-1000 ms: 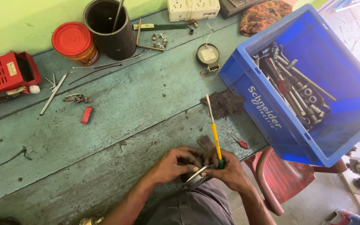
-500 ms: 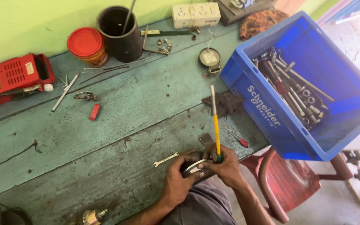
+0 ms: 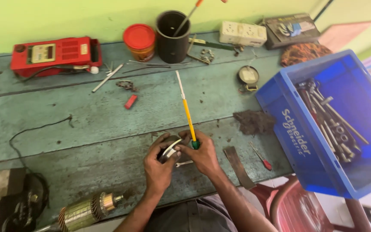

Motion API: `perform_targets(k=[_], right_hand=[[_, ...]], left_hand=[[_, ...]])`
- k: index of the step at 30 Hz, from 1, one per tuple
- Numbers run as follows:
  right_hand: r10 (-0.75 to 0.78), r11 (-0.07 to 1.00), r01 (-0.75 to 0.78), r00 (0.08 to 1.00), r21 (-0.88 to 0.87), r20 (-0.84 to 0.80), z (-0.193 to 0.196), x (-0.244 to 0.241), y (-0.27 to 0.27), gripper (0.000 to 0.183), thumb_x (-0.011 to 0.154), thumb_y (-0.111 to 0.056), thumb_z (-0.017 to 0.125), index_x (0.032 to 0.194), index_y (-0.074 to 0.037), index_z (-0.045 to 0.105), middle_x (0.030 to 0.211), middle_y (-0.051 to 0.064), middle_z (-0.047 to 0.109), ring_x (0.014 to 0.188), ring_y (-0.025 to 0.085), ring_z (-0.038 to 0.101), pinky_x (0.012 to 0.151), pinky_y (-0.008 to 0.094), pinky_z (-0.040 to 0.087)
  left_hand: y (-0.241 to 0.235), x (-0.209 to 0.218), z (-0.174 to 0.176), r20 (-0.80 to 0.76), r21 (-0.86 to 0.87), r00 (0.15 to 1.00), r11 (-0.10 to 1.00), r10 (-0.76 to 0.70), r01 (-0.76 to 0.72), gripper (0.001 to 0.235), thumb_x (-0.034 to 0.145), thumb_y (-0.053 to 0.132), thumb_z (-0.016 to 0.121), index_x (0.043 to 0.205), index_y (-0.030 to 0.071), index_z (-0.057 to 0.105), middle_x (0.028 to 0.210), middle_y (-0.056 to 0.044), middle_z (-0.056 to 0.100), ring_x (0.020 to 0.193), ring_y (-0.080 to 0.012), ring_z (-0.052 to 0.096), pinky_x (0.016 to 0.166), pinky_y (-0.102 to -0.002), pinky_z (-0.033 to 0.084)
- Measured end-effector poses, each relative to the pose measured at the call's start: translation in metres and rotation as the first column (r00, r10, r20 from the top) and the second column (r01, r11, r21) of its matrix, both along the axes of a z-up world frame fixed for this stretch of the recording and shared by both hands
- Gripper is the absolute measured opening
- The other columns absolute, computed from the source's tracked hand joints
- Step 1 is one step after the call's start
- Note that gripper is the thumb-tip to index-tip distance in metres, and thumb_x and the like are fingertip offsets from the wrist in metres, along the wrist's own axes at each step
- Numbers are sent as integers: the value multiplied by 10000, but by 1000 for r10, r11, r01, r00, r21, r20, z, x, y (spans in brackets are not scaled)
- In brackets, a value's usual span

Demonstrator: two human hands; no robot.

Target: Repairing and reassembling a motorcycle horn component on a workshop workbench.

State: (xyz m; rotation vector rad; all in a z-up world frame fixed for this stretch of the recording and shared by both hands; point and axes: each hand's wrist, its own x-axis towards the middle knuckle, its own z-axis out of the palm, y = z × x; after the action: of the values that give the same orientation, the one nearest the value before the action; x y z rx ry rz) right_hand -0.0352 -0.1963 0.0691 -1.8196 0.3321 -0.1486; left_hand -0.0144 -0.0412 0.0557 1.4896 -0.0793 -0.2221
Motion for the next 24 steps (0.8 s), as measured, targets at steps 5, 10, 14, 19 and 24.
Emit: perform_targets(k=[5, 10, 14, 19, 24], right_hand=[[-20, 966, 83, 968, -245, 250, -23, 3, 17, 366, 862, -175, 829, 1157, -11, 686, 1079, 82, 686, 969, 169, 643, 834, 317, 522], [-140, 982, 91, 940, -167, -312, 35, -54, 4, 468, 962, -242, 671, 1413, -128, 624, 789, 93, 609, 656, 183, 530, 602, 361, 474], [-87, 940, -45, 927, -338, -365, 53, -117, -8, 502, 881, -212, 727, 1362, -125, 613, 702, 149, 622, 621, 214, 612, 606, 393, 499], [-94, 806, -131, 934, -577, -344, 55, -160, -25, 474, 843, -273, 771, 1306, -239, 681, 957, 47, 798, 803, 159, 797, 726, 342, 617], [-148, 728, -103, 942, -677, -302, 62, -166, -27, 452, 774, -232, 795, 1222, -290, 786, 930, -6, 820, 772, 149, 816, 703, 310, 650]], left_hand=[[10, 13, -9, 238, 169, 966, 975, 99, -142, 301, 819, -19, 771, 1111, -16, 704, 1326, -154, 684, 1207, -264, 676, 983, -354, 558], [3, 13, 2, 292, 248, 946, 945, 138, -214, 277, 745, 0, 796, 1001, -8, 692, 1251, -146, 704, 1160, -292, 674, 955, -394, 541], [-4, 17, 8, 354, 286, 922, 921, 156, -266, 293, 733, 75, 890, 927, 14, 679, 1135, -136, 715, 1043, -317, 658, 832, -420, 530], [-9, 22, 10, 340, 308, 926, 911, 163, -274, 293, 706, 86, 902, 886, 31, 677, 1060, -113, 743, 988, -285, 689, 825, -416, 522], [-12, 23, 10, 337, 307, 925, 908, 175, -284, 273, 705, 86, 884, 879, 42, 678, 1047, -101, 754, 962, -279, 698, 827, -417, 530]])
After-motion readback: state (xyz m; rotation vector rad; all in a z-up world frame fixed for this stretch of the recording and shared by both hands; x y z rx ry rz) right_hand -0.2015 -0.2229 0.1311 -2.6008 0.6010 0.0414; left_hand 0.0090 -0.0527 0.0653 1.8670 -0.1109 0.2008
